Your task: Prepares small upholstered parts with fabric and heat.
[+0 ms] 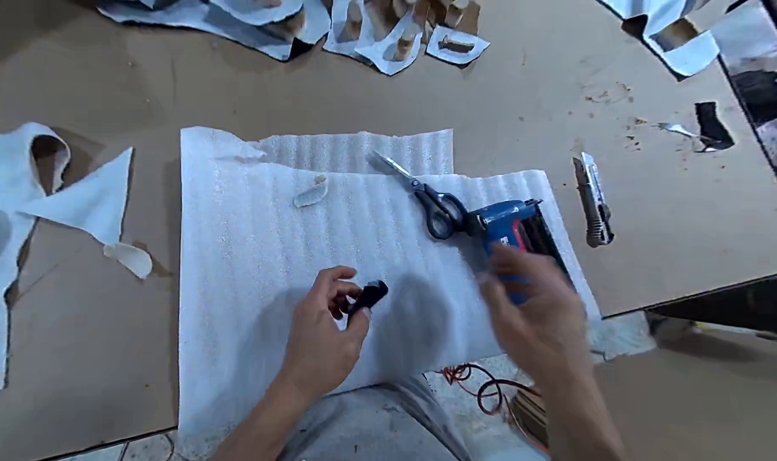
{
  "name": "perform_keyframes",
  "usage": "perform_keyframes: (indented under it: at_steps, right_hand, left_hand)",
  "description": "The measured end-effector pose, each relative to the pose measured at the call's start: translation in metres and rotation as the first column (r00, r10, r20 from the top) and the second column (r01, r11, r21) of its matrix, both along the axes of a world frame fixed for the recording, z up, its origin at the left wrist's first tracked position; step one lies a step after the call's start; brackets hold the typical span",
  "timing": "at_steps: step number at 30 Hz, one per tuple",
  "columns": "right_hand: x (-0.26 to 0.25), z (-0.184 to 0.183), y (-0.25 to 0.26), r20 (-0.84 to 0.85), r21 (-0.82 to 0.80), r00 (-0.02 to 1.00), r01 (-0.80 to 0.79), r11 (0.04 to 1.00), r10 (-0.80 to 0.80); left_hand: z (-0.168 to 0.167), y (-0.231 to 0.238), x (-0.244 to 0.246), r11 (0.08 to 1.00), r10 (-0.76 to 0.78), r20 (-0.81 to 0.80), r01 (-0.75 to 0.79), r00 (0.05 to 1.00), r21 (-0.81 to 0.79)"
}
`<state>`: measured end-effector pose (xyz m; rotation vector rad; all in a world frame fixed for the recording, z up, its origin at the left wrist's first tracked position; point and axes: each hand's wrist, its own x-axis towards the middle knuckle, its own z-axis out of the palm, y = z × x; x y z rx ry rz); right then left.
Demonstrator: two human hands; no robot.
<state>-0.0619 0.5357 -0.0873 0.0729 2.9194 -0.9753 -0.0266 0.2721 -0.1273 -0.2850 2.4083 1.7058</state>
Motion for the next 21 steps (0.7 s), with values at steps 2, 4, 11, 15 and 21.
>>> perform_keyframes:
  at_steps: [2,4,11,15,21]
  right_hand:
    - [0.014,0.012,-0.036,0.063,-0.455,0.987,-0.1,0.885,0.145]
    - [0.023,0.022,-0.062,0.009,-0.712,0.963,-0.182,0.678,0.269]
    - [0.025,0.045,-0.072,-0.091,-0.928,0.991,-0.119,0.354,0.096]
    - [0.025,0.052,-0.079,-0.024,-0.943,0.996,-0.051,0.328,0.087]
    - [0.031,0.057,-0.09,-0.035,-0.946,0.996,-0.061,0.317,0.086]
  left_hand:
    - [0.029,-0.001,0.005,0.993,-0.041,-0.089,0.05,0.995,0.104]
    - [0.052,0.001,0.008,0.994,-0.085,-0.227,0.097,0.97,0.042]
    - [0.084,-0.004,0.018,0.99,-0.118,-0.585,0.143,0.803,-0.004]
    - [0.087,-0.004,0.02,0.992,-0.126,-0.57,0.118,0.812,-0.052]
    - [0.091,-0.01,0.02,0.993,-0.116,-0.651,0.065,0.75,-0.102]
